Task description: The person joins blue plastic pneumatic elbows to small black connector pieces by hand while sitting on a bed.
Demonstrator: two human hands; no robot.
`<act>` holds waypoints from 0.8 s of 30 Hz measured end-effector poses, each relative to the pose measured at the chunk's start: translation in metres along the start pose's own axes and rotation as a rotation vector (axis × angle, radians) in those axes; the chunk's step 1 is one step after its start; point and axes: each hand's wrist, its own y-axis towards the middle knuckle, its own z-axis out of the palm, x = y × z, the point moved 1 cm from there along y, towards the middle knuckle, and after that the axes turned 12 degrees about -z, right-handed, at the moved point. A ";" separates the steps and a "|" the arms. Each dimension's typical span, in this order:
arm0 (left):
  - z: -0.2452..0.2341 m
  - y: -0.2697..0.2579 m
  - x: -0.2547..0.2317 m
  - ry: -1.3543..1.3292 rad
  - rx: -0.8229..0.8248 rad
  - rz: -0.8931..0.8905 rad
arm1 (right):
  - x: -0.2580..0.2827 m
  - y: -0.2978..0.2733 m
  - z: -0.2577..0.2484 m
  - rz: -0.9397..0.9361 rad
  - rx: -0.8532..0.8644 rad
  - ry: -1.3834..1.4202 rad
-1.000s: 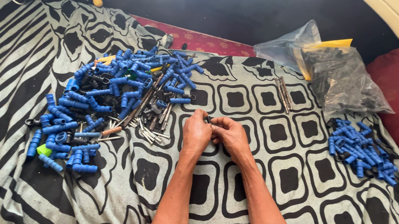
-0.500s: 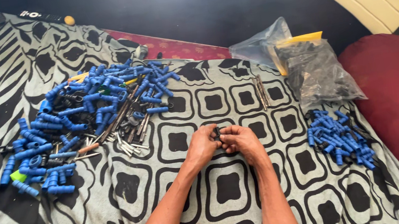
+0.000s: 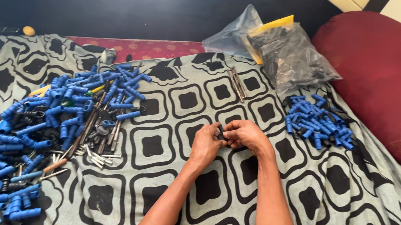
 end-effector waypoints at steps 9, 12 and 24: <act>0.077 0.025 -0.029 0.120 0.044 0.121 | -0.018 -0.017 -0.057 -0.002 -0.404 -0.216; 0.113 0.034 -0.034 0.064 0.058 0.227 | -0.021 -0.026 -0.077 -0.051 -0.536 -0.188; 0.171 0.041 -0.069 0.062 0.214 0.183 | 0.017 -0.070 -0.097 0.083 -0.907 -0.575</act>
